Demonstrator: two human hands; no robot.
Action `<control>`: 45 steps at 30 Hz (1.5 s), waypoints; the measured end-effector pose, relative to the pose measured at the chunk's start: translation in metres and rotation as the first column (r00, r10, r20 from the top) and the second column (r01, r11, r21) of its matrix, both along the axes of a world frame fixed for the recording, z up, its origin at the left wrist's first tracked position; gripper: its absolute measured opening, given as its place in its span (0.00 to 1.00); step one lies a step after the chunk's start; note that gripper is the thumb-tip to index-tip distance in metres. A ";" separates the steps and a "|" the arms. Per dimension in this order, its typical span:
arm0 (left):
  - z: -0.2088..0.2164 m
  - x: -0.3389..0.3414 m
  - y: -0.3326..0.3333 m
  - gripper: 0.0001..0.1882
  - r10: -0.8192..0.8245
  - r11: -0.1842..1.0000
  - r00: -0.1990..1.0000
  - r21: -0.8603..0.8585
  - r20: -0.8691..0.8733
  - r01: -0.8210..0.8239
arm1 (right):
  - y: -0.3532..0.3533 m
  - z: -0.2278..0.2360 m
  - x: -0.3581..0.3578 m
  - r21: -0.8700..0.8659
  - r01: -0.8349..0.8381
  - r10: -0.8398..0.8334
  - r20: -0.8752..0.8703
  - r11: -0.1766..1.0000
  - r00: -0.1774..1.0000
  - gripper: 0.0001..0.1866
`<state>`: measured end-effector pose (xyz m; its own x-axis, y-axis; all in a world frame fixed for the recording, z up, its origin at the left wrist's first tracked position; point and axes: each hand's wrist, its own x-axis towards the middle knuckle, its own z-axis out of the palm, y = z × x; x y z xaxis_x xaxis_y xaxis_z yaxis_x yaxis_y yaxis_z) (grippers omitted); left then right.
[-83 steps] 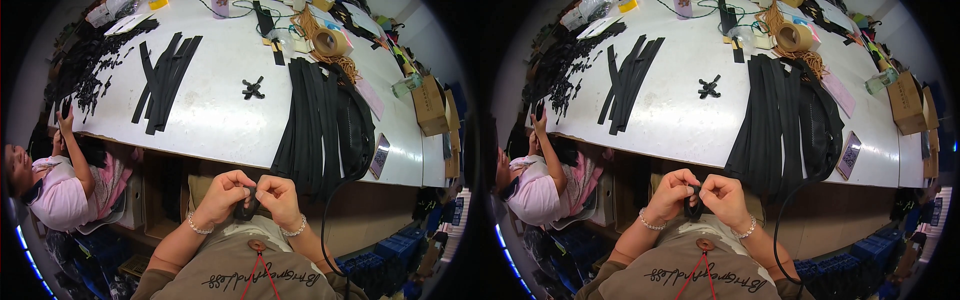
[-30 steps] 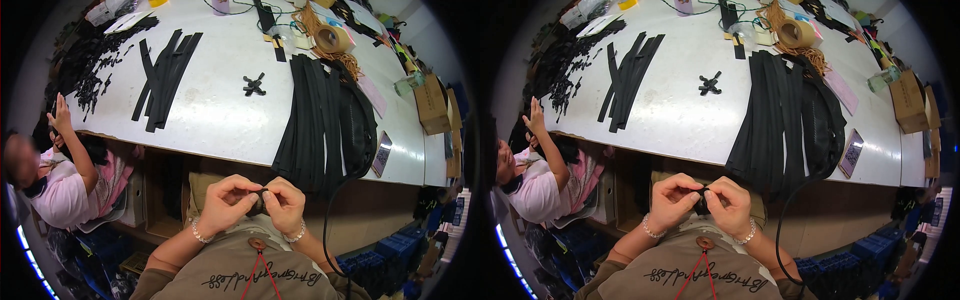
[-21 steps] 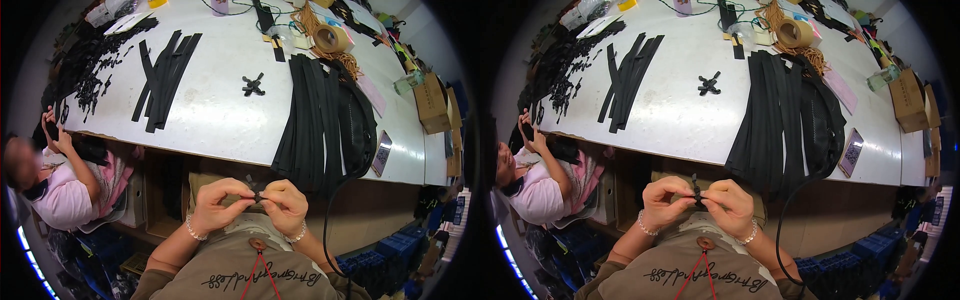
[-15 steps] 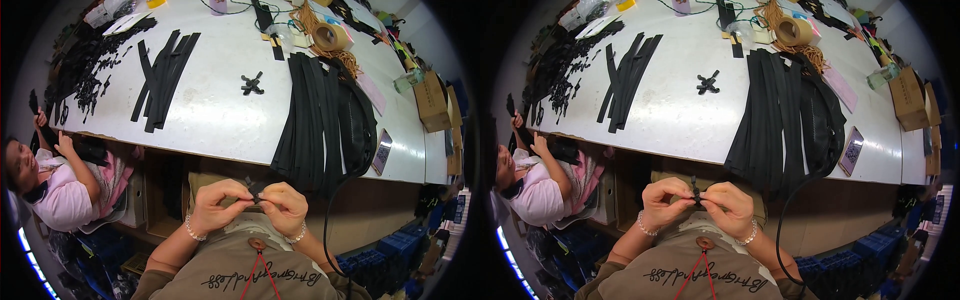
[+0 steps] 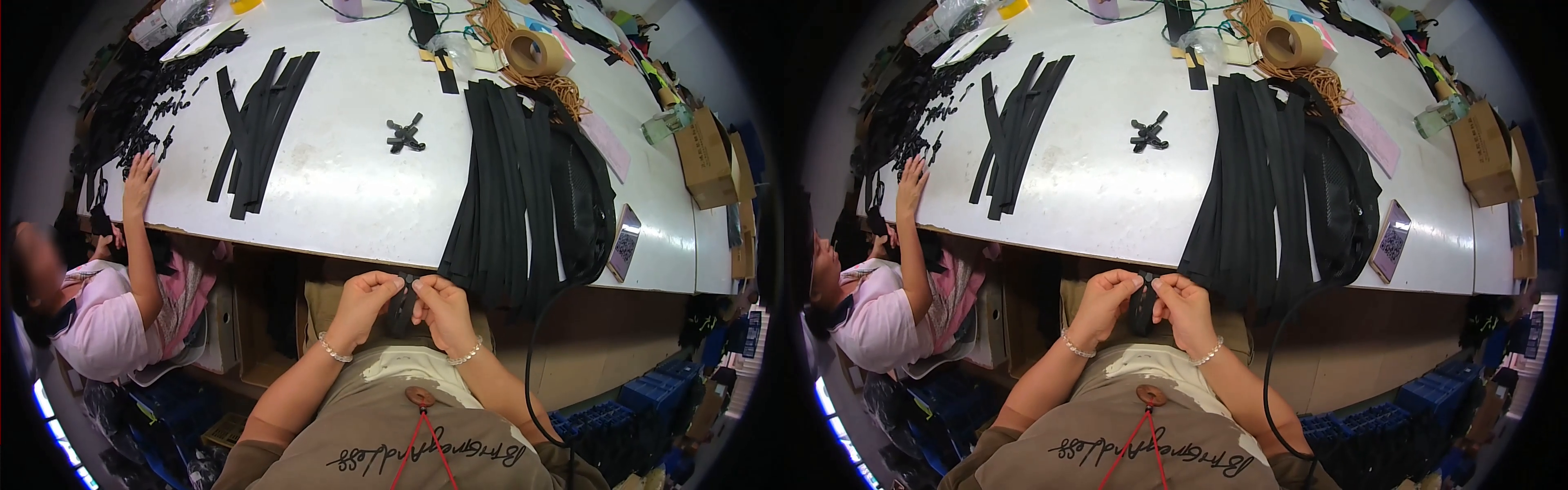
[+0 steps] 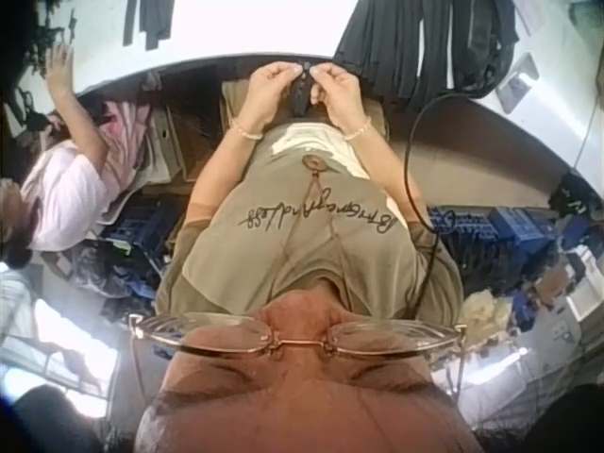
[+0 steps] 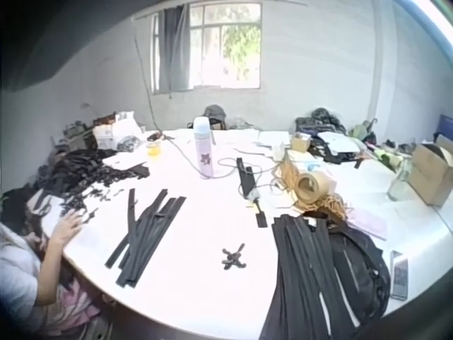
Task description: Thread plastic buckles onto black nylon fabric straps manually.
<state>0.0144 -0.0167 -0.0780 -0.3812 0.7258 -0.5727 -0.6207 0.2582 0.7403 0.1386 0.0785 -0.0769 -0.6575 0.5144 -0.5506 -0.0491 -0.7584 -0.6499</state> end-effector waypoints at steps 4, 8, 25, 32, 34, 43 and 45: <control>-0.009 0.004 0.003 0.04 0.094 0.995 0.995 0.019 0.022 -0.095 | 0.000 -0.003 -0.007 -0.039 0.056 -0.054 0.046 0.998 0.997 0.05; -0.011 0.008 0.010 0.04 0.148 0.988 0.989 0.037 0.008 -0.148 | -0.002 -0.009 -0.012 0.052 0.129 -0.132 0.052 0.990 0.990 0.05; -0.016 0.013 0.013 0.03 0.255 0.965 0.966 0.055 0.037 -0.257 | -0.008 -0.012 -0.016 0.124 0.233 -0.239 0.035 0.965 0.970 0.04; 0.002 0.014 -0.003 0.05 0.205 0.964 0.961 0.207 -0.185 -0.166 | -0.008 0.010 -0.003 0.296 0.096 -0.078 -0.073 0.950 0.994 0.04; 0.005 0.014 -0.005 0.05 0.198 0.954 0.948 0.273 -0.251 -0.127 | -0.008 0.012 -0.002 0.371 0.112 -0.070 -0.126 0.922 0.990 0.04; 0.007 0.015 -0.001 0.05 0.249 0.900 0.895 0.431 -0.369 -0.073 | -0.006 0.011 0.001 0.547 0.120 -0.022 -0.183 0.829 0.983 0.06; 0.011 0.014 -0.001 0.05 0.227 0.919 0.902 0.388 -0.367 -0.074 | -0.006 0.012 0.000 0.522 0.133 -0.046 -0.177 0.843 0.983 0.05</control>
